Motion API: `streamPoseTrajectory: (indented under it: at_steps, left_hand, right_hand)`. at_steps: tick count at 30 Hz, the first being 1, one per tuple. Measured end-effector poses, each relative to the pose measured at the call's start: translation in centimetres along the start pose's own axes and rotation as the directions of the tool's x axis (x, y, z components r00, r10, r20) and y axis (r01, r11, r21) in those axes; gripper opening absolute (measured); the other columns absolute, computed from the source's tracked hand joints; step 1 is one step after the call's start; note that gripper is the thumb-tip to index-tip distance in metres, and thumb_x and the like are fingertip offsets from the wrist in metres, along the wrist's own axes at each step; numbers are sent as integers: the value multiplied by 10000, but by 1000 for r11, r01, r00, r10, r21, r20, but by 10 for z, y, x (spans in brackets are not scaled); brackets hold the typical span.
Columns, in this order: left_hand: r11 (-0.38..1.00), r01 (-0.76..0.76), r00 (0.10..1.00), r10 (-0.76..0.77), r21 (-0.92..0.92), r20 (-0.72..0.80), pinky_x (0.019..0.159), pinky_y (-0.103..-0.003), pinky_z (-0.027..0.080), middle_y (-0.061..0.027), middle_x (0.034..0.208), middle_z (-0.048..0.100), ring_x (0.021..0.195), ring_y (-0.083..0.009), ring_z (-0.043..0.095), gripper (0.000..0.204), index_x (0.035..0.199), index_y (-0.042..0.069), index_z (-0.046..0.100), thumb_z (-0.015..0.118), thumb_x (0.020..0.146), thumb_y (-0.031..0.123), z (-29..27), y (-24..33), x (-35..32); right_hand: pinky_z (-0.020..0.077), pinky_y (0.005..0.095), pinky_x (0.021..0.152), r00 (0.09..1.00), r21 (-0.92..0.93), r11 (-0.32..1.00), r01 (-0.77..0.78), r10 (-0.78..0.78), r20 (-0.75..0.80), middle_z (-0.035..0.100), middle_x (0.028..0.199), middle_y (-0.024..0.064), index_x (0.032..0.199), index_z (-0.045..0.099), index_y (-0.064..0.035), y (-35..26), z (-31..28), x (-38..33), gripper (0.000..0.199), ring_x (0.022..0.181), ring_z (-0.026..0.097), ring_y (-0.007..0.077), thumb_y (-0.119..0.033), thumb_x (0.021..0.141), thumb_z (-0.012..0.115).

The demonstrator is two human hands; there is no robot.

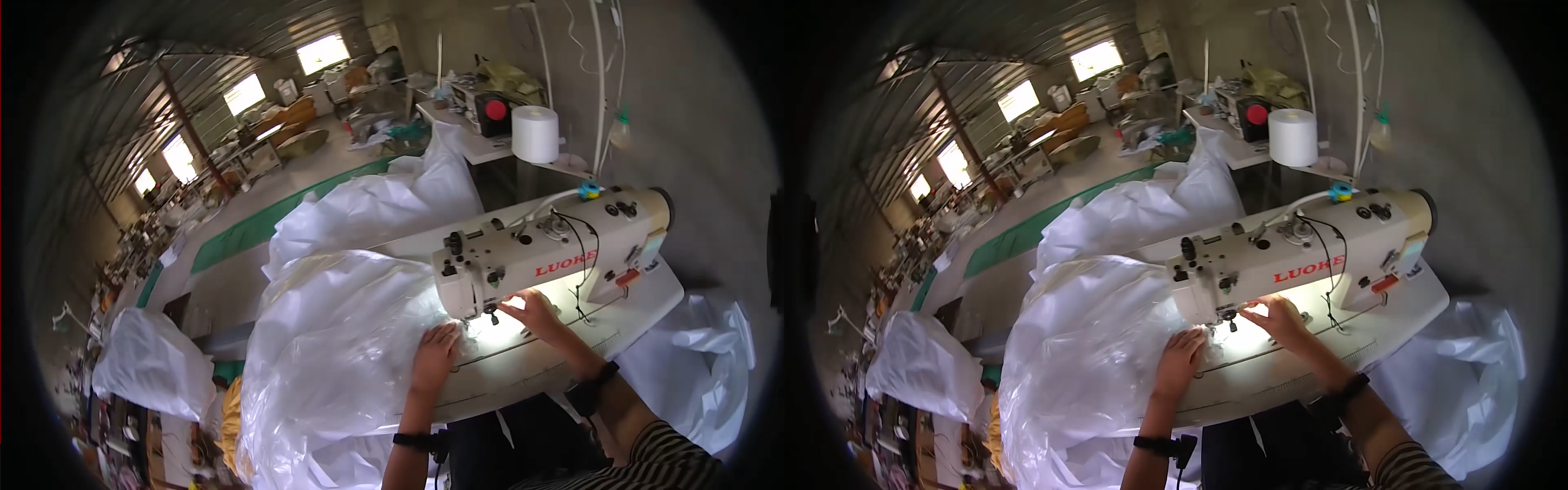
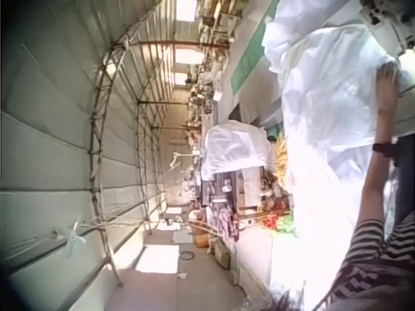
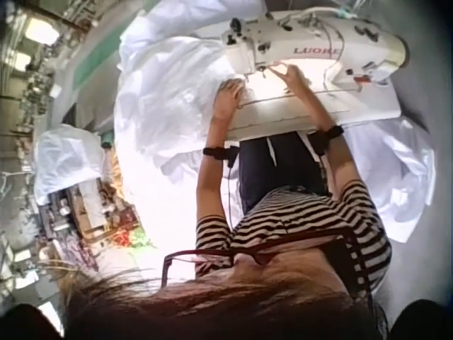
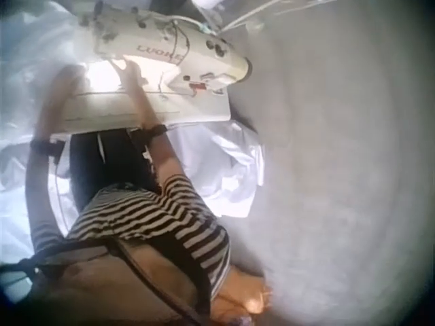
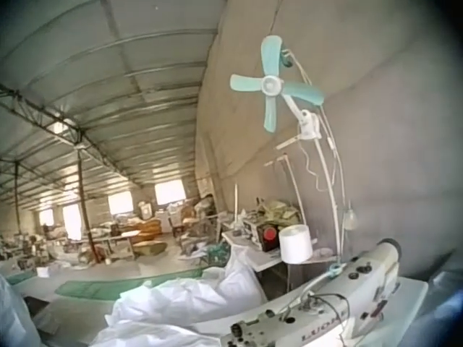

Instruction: Sewing large white plastic liners or sacks using an industrial sewing machine.

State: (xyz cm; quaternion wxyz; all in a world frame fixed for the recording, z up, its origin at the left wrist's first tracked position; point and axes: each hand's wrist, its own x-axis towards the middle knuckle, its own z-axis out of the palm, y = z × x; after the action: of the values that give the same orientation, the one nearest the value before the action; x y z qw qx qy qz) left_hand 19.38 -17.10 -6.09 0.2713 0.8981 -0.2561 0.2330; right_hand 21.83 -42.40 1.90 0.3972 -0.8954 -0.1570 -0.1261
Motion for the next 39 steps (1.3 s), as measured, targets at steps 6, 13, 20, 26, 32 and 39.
streamPoseTrajectory:
  at_steps: [6, 13, 20, 26, 32, 39]
  left_hand:
    - [998, 53, 995, -50, -34, 86, 1087, -454, 381, -65, 1291, 620, 1234, -287, 544, 262, 1127, 72, 657, 577, 878, 101, 0, 5, 2]
    - [999, 24, 997, -22, -38, 77, 1058, -424, 411, -96, 1252, 641, 1203, -308, 565, 228, 1084, 40, 667, 618, 868, 93, -10, 14, 9]
    - [989, 148, 981, -150, 26, 121, 1088, -499, 355, -91, 1261, 623, 1241, -307, 528, 258, 1042, 74, 688, 724, 793, 131, -32, 43, 12]
    - [987, 139, 990, -142, 84, 23, 1043, -480, 386, -72, 1199, 642, 1138, -294, 576, 207, 976, 91, 689, 730, 778, 136, -20, 39, 15]
    - [947, 322, 936, -316, 12, -151, 826, -425, 476, -65, 984, 668, 892, -295, 622, 135, 916, 84, 675, 689, 783, 71, 2, 12, 22]
    - [982, -52, 993, 70, 180, -95, 879, -412, 440, -55, 966, 657, 909, -259, 615, 175, 957, 100, 693, 695, 783, 106, -7, 42, 26]
  right_hand:
    - [529, 346, 691, 998, 66, 997, -47, 50, -45, 725, 855, 106, 989, 727, -47, 9, 2, -14, 266, 748, 693, 254, -272, 847, 734]
    - [523, 382, 656, 920, -228, 899, 375, -330, 213, 647, 949, 40, 1022, 700, -159, 23, 41, -32, 225, 827, 646, 259, -140, 804, 650]
    - [486, 436, 658, 971, -244, 940, 240, -231, 65, 637, 842, 78, 845, 616, -102, 25, 75, -25, 223, 750, 633, 295, -314, 913, 607]
    - [484, 445, 637, 999, -280, 960, 26, -17, 36, 646, 691, 122, 765, 653, -85, 21, 84, -20, 404, 661, 649, 326, -449, 923, 576]
    - [504, 429, 620, 1000, -335, 942, 4, -9, -14, 637, 627, 150, 690, 696, -60, 13, 88, -14, 511, 611, 650, 336, -499, 919, 568]
    - [509, 426, 654, 997, -292, 955, -44, 62, 51, 637, 625, 161, 673, 694, -45, 9, 78, -12, 529, 631, 652, 340, -487, 929, 557]
